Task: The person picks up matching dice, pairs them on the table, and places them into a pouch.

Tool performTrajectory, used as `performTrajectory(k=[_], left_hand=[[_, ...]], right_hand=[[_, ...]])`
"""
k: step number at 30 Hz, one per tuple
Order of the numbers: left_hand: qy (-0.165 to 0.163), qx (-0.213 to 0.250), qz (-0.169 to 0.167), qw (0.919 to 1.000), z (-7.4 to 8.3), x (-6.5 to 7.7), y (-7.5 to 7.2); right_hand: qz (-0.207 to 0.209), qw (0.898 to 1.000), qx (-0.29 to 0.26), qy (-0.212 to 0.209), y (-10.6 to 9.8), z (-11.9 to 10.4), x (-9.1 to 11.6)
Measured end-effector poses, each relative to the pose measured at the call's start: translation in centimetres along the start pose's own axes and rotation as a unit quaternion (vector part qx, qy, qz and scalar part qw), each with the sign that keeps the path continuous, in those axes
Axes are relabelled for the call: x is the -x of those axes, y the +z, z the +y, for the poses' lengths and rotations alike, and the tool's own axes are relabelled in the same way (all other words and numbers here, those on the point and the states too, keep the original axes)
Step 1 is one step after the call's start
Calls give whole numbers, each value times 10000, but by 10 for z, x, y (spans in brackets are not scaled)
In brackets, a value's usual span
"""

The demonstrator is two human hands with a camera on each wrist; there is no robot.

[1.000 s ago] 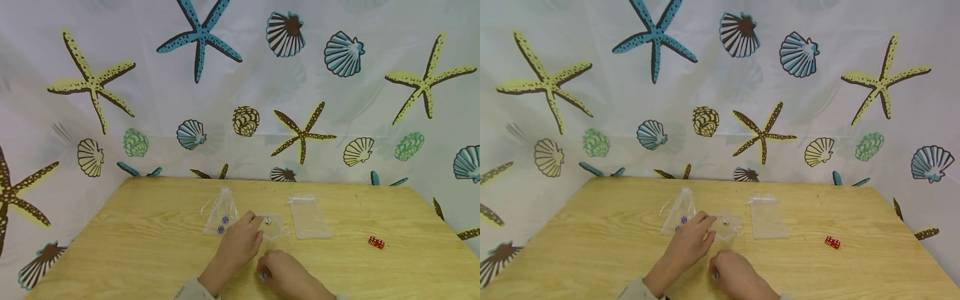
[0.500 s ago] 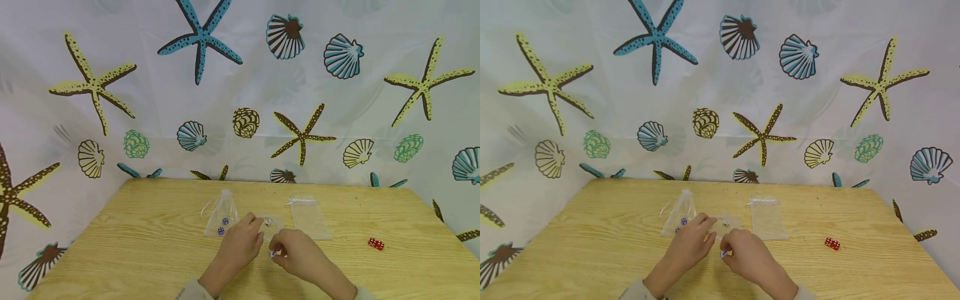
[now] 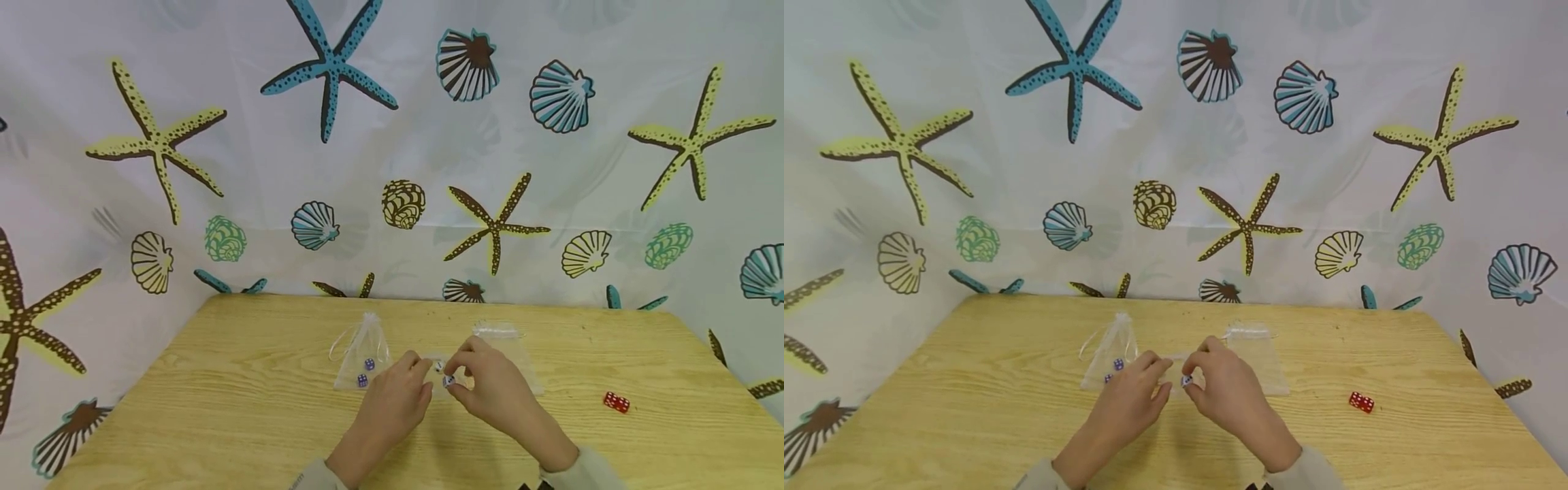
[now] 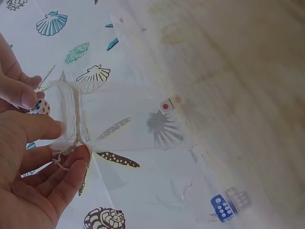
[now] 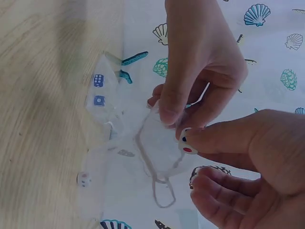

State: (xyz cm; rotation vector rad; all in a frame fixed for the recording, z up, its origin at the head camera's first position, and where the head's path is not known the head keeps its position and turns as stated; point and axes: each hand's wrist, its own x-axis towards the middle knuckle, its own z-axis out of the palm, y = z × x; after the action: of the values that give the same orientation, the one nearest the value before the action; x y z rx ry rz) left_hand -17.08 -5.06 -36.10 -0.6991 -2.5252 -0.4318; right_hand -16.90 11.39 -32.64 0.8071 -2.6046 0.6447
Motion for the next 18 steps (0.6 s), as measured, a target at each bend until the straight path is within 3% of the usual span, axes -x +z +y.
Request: performTrajectory(k=[8, 18], left_hand=[[46, -42, -40, 10000, 2, -1, 0], [4, 51, -93, 9999, 2, -1, 0]], right_hand=[[173, 9985, 480, 196, 16, 2, 3], [87, 9976, 476, 499, 17, 5, 4]])
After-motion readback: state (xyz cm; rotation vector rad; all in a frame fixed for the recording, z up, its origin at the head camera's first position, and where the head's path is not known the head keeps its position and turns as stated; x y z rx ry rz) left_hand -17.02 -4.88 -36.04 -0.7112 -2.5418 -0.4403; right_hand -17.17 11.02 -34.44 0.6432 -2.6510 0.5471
